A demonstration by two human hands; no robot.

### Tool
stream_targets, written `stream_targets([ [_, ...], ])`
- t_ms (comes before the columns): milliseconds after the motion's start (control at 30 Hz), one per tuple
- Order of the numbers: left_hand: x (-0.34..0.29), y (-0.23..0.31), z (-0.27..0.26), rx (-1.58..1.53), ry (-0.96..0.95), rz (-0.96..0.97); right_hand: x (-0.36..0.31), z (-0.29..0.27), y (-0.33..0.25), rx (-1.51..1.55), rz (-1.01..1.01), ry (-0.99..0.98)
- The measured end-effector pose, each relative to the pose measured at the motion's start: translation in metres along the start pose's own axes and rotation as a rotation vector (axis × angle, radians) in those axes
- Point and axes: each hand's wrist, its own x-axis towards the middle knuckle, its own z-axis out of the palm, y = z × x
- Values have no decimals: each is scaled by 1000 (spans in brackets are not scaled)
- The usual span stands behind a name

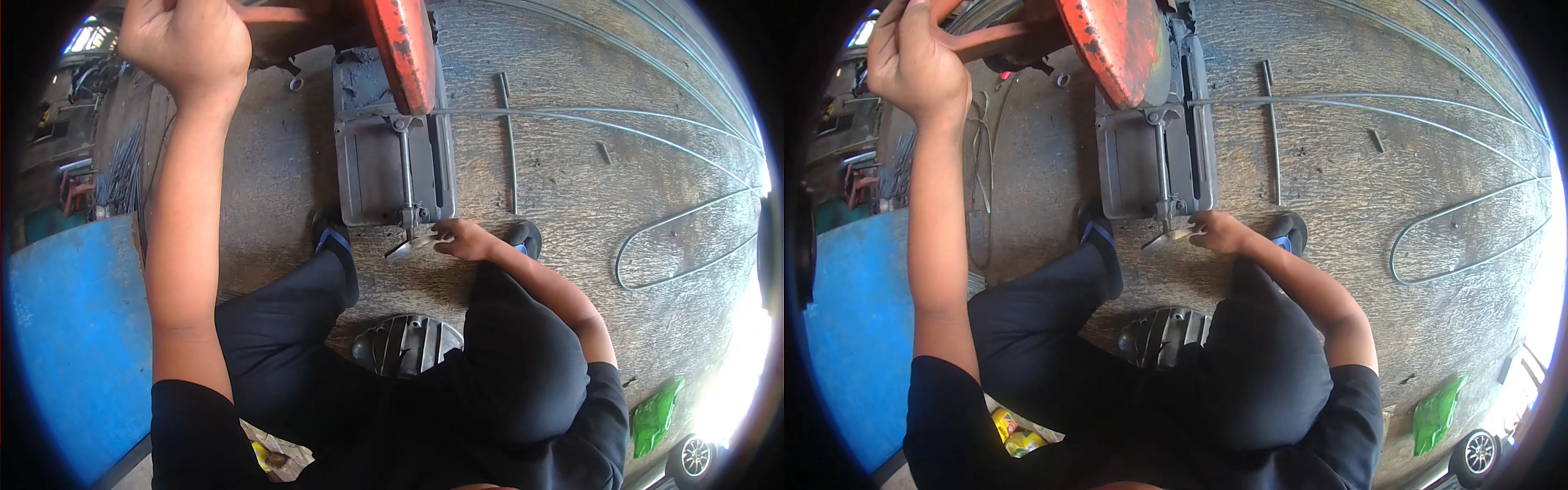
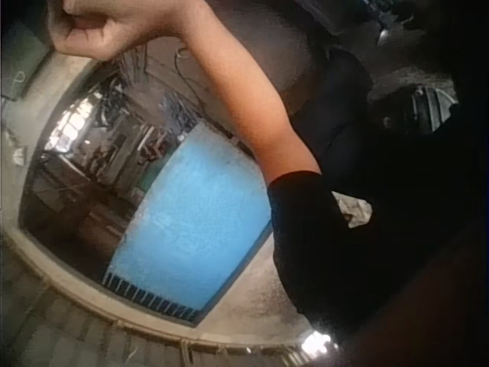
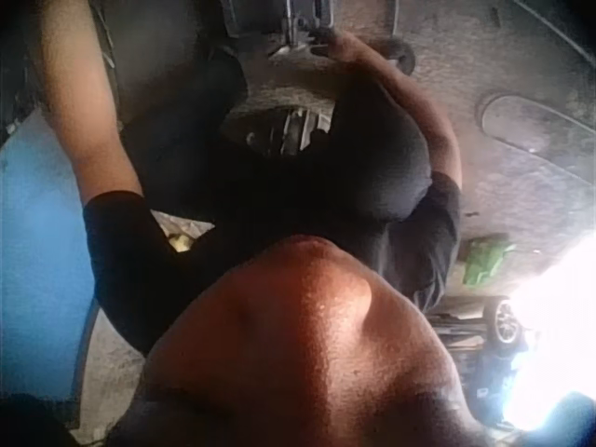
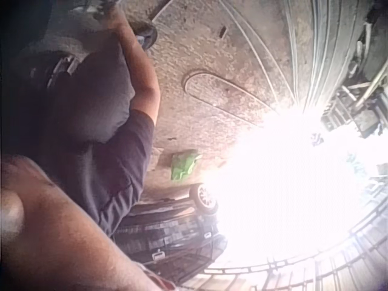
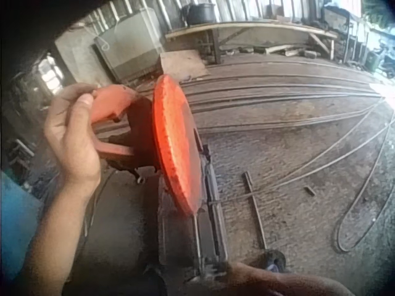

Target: Cutting metal rods to specific lengths using a power chop saw.

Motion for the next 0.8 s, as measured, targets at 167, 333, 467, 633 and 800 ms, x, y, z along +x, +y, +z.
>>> stream_targets([
  [167, 1, 0, 0, -59, -4, -21, 16, 29, 15, -143, -68, -3],
  [333, 2, 1, 0, -38, -6, -1, 22, 33, 12, 55, -142, -129],
  [467, 1, 2, 1, -42, -5, -4, 6, 13, -5, -3, -197, -95],
  [633, 2, 0, 2, -32, 22, -17, 9, -69, -11, 1061, -149, -128],
  [800, 2, 0, 3, -7, 27, -22, 72, -84, -17, 198, -17, 658],
])
